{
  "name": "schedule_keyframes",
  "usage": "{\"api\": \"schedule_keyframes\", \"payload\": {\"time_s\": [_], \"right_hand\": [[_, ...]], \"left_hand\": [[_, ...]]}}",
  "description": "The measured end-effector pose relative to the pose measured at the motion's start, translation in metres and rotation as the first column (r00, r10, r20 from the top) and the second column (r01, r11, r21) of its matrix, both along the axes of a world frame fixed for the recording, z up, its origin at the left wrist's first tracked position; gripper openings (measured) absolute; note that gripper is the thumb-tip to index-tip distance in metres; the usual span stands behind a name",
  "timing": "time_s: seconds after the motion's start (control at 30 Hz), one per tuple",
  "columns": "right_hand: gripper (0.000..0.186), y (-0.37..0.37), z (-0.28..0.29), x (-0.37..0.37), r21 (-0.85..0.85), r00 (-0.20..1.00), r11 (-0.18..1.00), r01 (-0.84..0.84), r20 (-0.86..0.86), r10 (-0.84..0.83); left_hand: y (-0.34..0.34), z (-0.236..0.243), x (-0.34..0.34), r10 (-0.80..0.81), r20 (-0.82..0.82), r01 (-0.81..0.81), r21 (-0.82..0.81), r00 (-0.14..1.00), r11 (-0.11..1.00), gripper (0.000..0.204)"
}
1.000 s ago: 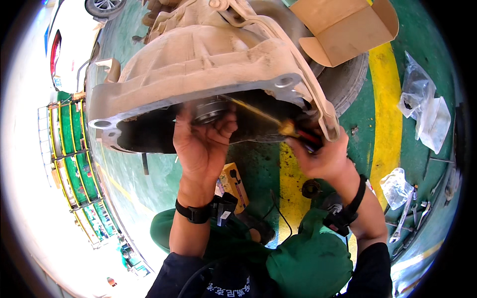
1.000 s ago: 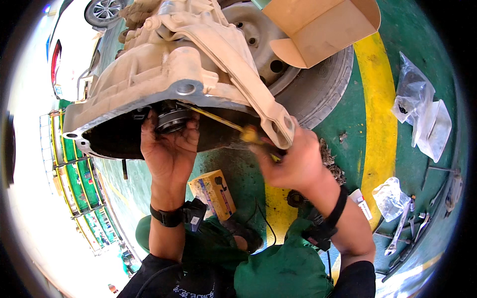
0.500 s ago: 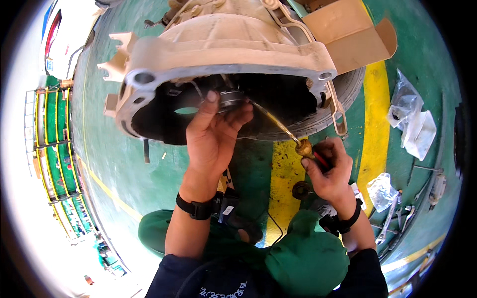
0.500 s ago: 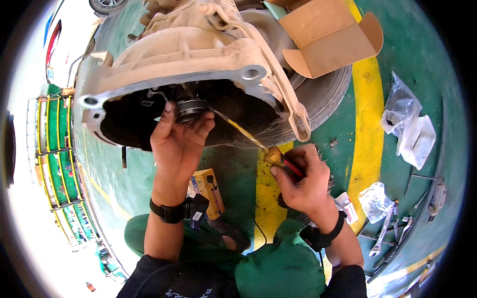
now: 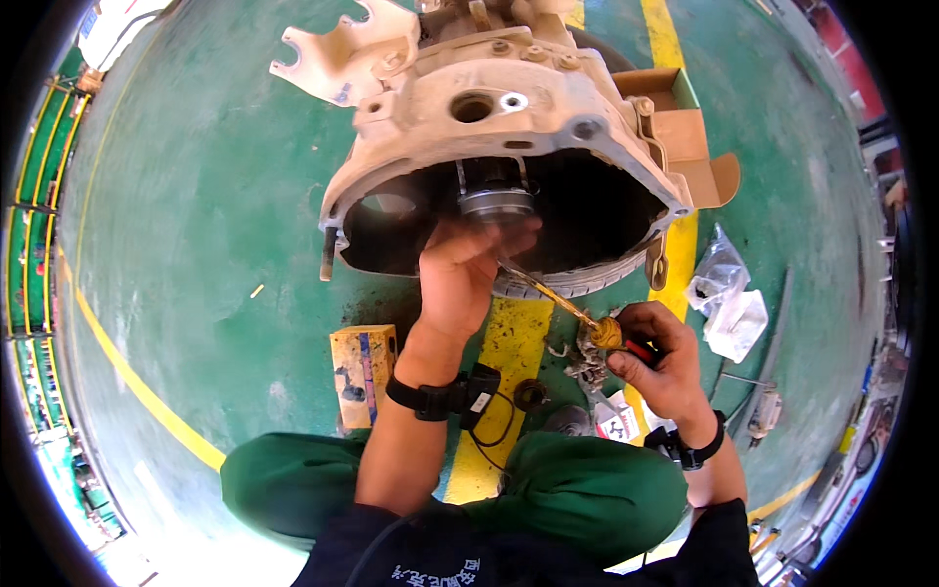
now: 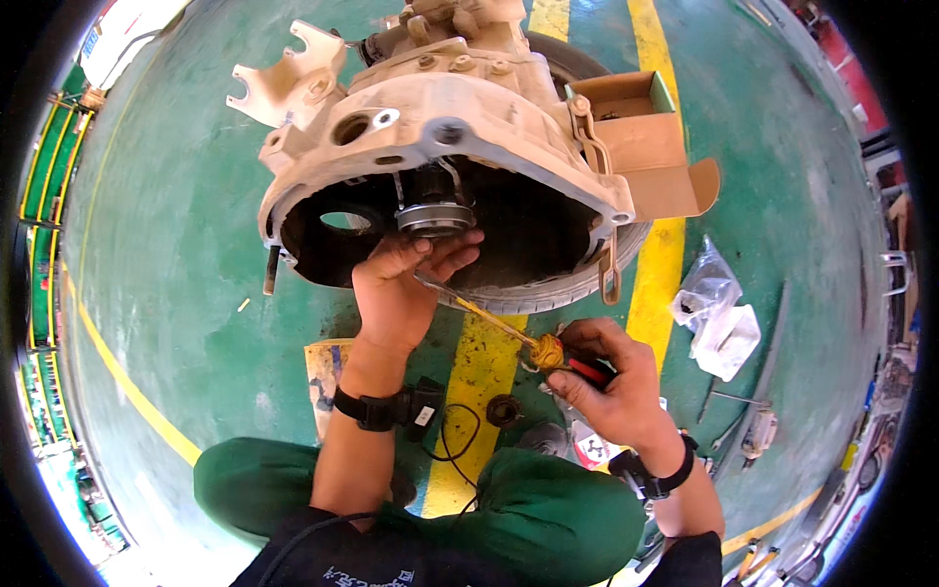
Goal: The person is using a screwdriver to pry and a wrench to adjust the release bearing assembly within a transmission housing while kneeling on the floor.
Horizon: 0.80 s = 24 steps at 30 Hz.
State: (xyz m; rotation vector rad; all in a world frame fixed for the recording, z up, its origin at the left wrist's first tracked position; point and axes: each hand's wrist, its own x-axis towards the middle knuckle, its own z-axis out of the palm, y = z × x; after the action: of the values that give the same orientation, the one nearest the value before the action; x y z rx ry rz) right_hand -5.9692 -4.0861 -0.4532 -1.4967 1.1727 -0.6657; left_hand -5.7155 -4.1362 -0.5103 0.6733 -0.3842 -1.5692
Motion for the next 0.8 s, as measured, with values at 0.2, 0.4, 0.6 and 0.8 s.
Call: {"api": "schedule_keyframes", "payload": {"time_s": [0.2,0.4,0.6,0.8], "right_hand": [[0.044,-0.015,0.051,0.022,0.125,0.987,0.990,-0.063,-0.137,0.080],[0.037,-0.027,0.060,0.069,0.145,0.945,0.986,-0.082,-0.302,0.123],[0.034,-0.032,0.033,0.110,-0.060,0.795,0.994,-0.093,-0.605,0.038],[0.032,-0.041,0.023,0.137,-0.041,0.825,0.999,0.011,-0.564,-0.032]], "left_hand": [[0.006,-0.008,-0.008,0.063,-0.154,-0.067,-0.015,0.986,0.998,0.027],[0.021,-0.029,-0.018,0.072,-0.254,-0.074,0.001,0.965,0.997,0.047],[0.048,-0.020,-0.023,0.047,-0.294,-0.046,0.011,0.955,0.999,0.065],[0.057,-0.024,-0.030,0.125,-0.220,-0.111,0.074,0.967,0.991,0.030]]}}
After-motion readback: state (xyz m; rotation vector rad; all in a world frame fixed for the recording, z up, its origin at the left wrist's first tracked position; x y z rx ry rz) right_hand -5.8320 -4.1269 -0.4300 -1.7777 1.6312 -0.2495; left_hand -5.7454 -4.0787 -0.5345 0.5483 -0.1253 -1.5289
